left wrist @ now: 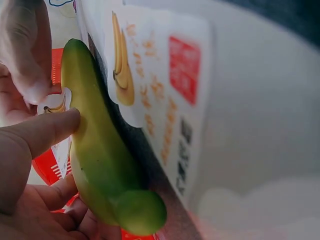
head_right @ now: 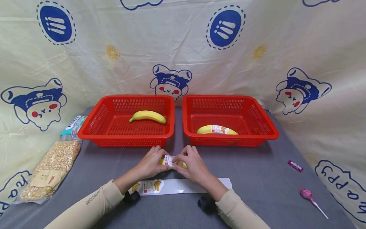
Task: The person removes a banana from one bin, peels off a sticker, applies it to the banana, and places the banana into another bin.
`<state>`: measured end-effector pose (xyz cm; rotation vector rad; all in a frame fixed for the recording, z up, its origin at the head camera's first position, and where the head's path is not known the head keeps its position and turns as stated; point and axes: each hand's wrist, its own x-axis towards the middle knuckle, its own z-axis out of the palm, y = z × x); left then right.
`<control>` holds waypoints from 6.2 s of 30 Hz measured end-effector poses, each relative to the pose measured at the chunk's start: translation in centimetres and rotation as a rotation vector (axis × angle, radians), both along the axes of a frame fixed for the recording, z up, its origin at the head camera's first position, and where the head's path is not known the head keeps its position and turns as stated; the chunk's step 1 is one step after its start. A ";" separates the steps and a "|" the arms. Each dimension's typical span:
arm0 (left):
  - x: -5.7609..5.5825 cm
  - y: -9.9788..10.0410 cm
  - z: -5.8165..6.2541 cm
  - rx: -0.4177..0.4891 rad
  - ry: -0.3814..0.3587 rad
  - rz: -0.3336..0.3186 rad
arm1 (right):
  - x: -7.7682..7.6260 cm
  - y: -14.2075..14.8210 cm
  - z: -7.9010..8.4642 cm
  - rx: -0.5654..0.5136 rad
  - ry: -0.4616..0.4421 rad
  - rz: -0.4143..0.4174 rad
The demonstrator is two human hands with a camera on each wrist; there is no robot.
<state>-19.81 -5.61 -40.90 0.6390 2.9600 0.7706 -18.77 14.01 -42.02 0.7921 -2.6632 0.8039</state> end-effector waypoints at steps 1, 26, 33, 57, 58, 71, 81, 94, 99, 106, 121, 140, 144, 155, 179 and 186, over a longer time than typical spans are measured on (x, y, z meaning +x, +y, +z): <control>0.0 0.0 0.0 -0.001 -0.006 0.001 | -0.1 -0.1 -0.1 0.016 -0.006 -0.011; 0.6 0.3 -0.1 -0.028 0.158 -0.050 | -0.3 0.4 -0.6 0.063 -0.141 -0.186; 0.7 -0.4 0.0 -0.045 0.182 -0.013 | -0.2 0.4 -0.6 0.071 -0.129 -0.181; 0.9 -0.9 0.0 -0.197 0.212 -0.039 | -0.3 0.2 -0.5 0.062 -0.155 -0.179; 0.9 -1.0 0.0 -0.199 0.216 -0.043 | -0.3 0.0 -0.5 0.061 -0.152 -0.174; 0.9 -1.0 -0.1 -0.238 0.224 -0.043 | -0.9 -1.0 -0.5 0.125 -0.085 -0.132; 1.0 -0.8 0.2 -0.249 0.223 -0.041 | -0.1 1.0 -0.6 0.161 -0.137 -0.200; 0.5 1.2 0.2 -0.326 0.256 -0.060 | 0.0 1.2 -0.7 0.094 -0.187 -0.191; 0.7 1.1 0.2 -0.366 0.272 -0.058 | 0.1 1.2 -0.7 0.096 -0.201 -0.197; 1.3 -0.5 0.2 -0.390 0.255 -0.034 | 0.1 1.1 -0.7 0.094 -0.253 -0.213; 1.4 -2.1 -0.2 -0.217 0.165 -0.046 | -0.2 -0.2 -0.2 0.111 -0.229 -0.196; 1.3 -2.0 -0.2 -0.229 0.152 -0.029 | -0.2 0.9 -0.5 0.205 -0.203 -0.155; 1.4 -2.0 -0.3 -0.224 0.144 -0.027 | -0.3 0.2 -0.5 0.206 -0.213 -0.170; 1.4 -1.9 -0.4 -0.218 0.137 -0.025 | -0.2 0.2 -0.7 0.179 -0.225 -0.171; 1.6 -3.3 -0.9 0.108 -0.087 0.056 | 0.0 1.2 -0.9 0.126 -0.296 -0.171; 1.9 -3.3 -0.9 0.097 -0.074 0.034 | -0.4 2.9 -0.9 -0.048 -0.388 -0.132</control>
